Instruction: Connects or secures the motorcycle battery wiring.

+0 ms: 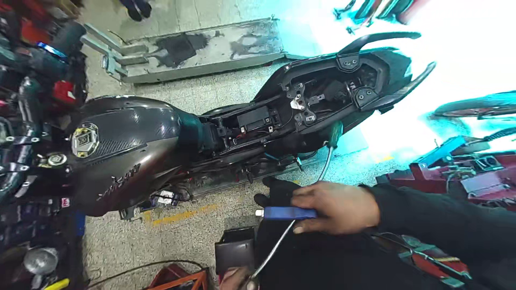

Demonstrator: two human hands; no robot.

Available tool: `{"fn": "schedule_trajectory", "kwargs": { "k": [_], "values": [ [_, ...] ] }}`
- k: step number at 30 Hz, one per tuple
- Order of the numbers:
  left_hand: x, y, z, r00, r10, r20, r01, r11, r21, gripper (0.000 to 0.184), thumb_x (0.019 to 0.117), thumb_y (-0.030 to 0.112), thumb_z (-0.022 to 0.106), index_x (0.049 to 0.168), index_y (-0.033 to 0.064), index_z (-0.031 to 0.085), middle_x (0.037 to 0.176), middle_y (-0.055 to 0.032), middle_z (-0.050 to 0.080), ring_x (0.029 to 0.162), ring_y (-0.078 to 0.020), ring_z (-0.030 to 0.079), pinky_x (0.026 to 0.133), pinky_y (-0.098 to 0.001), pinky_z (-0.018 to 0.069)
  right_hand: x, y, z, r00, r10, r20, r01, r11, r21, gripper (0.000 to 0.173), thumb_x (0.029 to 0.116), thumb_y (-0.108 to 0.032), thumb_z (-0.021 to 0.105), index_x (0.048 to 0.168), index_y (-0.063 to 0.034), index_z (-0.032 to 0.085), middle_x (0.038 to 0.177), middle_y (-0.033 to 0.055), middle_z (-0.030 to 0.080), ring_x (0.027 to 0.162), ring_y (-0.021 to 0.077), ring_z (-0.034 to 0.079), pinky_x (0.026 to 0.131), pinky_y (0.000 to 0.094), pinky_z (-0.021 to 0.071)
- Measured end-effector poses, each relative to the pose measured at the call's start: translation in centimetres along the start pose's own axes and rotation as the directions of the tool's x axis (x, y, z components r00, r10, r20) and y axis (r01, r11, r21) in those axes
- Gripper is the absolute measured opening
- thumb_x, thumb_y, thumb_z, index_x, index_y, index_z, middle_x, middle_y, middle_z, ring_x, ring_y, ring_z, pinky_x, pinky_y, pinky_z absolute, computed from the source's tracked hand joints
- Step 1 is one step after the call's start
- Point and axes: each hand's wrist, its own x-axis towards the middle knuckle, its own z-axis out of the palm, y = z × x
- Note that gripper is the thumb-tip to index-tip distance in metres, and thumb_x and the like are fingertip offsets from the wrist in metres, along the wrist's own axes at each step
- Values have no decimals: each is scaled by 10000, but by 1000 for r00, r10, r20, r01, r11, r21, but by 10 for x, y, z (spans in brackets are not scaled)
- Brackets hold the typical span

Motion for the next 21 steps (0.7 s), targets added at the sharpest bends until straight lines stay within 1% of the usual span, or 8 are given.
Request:
{"fn": "schedule_trajectory", "kwargs": {
  "k": [3,6,8,10,12,16,18,21],
  "values": [
    [31,8,1,993,120,-6,-120,993,18,360,1077,470,458,988,212,692,746,145,623,683,104,570,658,-105,495,-3,-24,-27,986,35,-166,-62,985,-160,472,998,-542,568,909,-87,655,780,50,584,690,183,588,590,375,486],
    [86,-5,3,959,161,-235,-169,986,-14,342,1062,489,488,961,242,700,730,145,625,626,53,567,582,-151,505,12,-15,-46,920,50,-389,-166,948,-272,489,995,-546,574,955,-74,694,785,56,619,695,179,616,610,386,524],
    [137,-21,0,929,177,-325,-159,984,79,344,1076,432,491,988,159,680,693,108,590,574,12,533,542,-202,499,22,12,-58,873,63,-484,-229,928,-292,435,963,-528,631,952,-104,724,808,29,657,713,151,638,640,381,555],
    [175,-34,-2,925,201,-323,-111,955,276,334,1068,327,498,1012,53,681,676,43,579,563,-24,526,560,-251,504,24,44,-68,862,131,-490,-287,922,-259,377,919,-491,692,929,-117,735,809,17,675,711,146,644,653,403,561],
    [207,-43,-6,933,238,-271,-109,902,418,323,1057,293,530,1017,20,698,709,-21,635,598,-71,578,605,-294,539,19,71,-73,853,195,-484,-342,910,-235,349,903,-467,713,932,-121,748,820,23,696,735,160,662,686,438,568],
    [271,-52,-13,986,69,-149,16,861,508,413,1075,395,480,1108,48,701,809,-94,702,733,-209,684,734,-464,582,17,115,-83,805,179,-566,-382,886,-263,372,916,-434,700,927,-63,730,854,105,687,757,263,675,682,515,567],
    [306,-52,-17,986,-4,-166,94,837,539,452,1077,432,460,1193,63,694,868,-121,725,798,-261,711,793,-521,580,26,142,-92,774,162,-612,-393,880,-265,388,928,-408,703,970,-24,731,902,170,695,811,342,685,726,576,558],
    [352,-53,-29,968,-73,-241,201,801,564,460,1071,459,472,1290,110,677,961,-124,748,875,-269,727,865,-529,576,50,186,-109,760,197,-620,-432,865,-254,420,940,-433,678,993,-19,728,939,203,697,859,387,689,760,613,546]
  ]
}}
